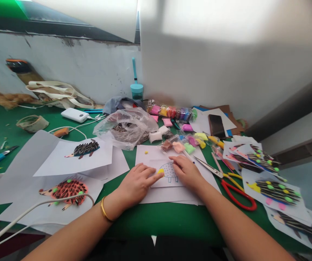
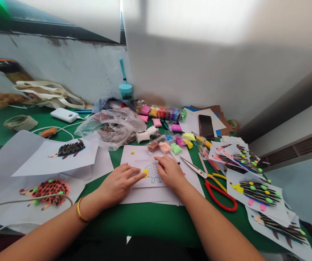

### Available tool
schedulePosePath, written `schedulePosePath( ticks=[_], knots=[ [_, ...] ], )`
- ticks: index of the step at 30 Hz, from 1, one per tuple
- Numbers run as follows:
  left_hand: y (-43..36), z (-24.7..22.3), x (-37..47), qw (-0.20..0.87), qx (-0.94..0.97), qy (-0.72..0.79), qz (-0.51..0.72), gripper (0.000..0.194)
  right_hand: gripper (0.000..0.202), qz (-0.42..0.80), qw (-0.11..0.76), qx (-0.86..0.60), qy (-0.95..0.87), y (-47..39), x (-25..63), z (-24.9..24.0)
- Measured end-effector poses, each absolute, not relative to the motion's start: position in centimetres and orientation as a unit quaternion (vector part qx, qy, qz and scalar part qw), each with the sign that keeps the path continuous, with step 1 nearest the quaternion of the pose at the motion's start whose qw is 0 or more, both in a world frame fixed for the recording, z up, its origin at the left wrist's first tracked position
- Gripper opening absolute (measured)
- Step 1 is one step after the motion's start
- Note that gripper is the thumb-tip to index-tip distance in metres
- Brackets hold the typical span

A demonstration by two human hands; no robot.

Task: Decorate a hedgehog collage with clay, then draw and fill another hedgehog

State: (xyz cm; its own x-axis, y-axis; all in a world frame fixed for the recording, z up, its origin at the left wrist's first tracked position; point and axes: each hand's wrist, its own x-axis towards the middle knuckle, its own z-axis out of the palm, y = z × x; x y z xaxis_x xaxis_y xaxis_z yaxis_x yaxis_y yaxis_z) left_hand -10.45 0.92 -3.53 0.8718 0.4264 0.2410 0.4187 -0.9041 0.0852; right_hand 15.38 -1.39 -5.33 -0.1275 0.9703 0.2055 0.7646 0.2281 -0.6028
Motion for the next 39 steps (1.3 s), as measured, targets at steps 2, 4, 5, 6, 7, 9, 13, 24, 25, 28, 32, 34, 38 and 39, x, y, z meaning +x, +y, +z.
schedulePosePath(
  ticks=[2, 4, 5, 6, 7, 9, 13, 24, 25, 28, 32, 34, 38, 39],
  knots=[
    [0.9, -3.7, -10.4, 0.017, 0.967, 0.222, 0.124, 0.049, 0.035, 0.180, 0.287, -0.595, -0.729, -1.4, 15.4, -5.3],
    [0.8, -3.8, -10.2, 0.016, 0.967, 0.227, 0.117, 0.042, 0.035, 0.180, 0.286, -0.595, -0.729, -1.4, 15.4, -5.3],
    [0.8, -3.9, -10.1, 0.015, 0.966, 0.231, 0.115, 0.039, 0.035, 0.181, 0.286, -0.595, -0.729, -1.4, 15.4, -5.3],
    [0.7, -3.9, -10.0, 0.015, 0.965, 0.236, 0.113, 0.038, 0.034, 0.181, 0.286, -0.595, -0.729, -1.4, 15.4, -5.3],
    [0.7, -3.9, -9.9, 0.019, 0.963, 0.243, 0.111, 0.041, 0.034, 0.181, 0.287, -0.594, -0.729, -1.4, 15.4, -5.3],
    [0.6, -3.8, -9.7, 0.029, 0.957, 0.267, 0.109, 0.053, 0.034, 0.182, 0.289, -0.592, -0.730, -1.4, 15.4, -5.2],
    [0.8, -3.4, -9.1, 0.031, 0.949, 0.298, 0.100, 0.058, 0.035, 0.184, 0.292, -0.592, -0.728, -1.4, 15.4, -5.3],
    [0.9, -4.3, -9.4, 0.032, 0.948, 0.272, 0.162, 0.053, 0.035, 0.181, 0.293, -0.591, -0.730, -1.4, 15.5, -5.5],
    [0.8, -4.3, -9.7, 0.030, 0.949, 0.267, 0.165, 0.051, 0.034, 0.179, 0.296, -0.590, -0.730, -1.4, 15.5, -5.5],
    [0.1, -4.3, -10.8, 0.017, 0.956, 0.247, 0.159, 0.034, 0.034, 0.173, 0.307, -0.579, -0.736, -1.5, 15.5, -5.4],
    [-1.3, -3.7, -11.7, 0.019, 0.962, 0.236, 0.136, 0.038, 0.033, 0.178, 0.326, -0.546, -0.751, -1.7, 15.4, -5.4],
    [-2.0, -3.5, -11.9, 0.030, 0.961, 0.244, 0.129, 0.041, 0.034, 0.186, 0.338, -0.525, -0.759, -1.8, 15.2, -5.5],
    [-3.2, -3.6, -11.7, 0.045, 0.960, 0.247, 0.125, 0.041, 0.035, 0.175, 0.361, -0.499, -0.768, -2.0, 15.2, -5.2],
    [-3.3, -3.6, -11.6, 0.045, 0.960, 0.249, 0.123, 0.039, 0.034, 0.164, 0.367, -0.501, -0.766, -2.0, 15.5, -4.9]
  ],
)
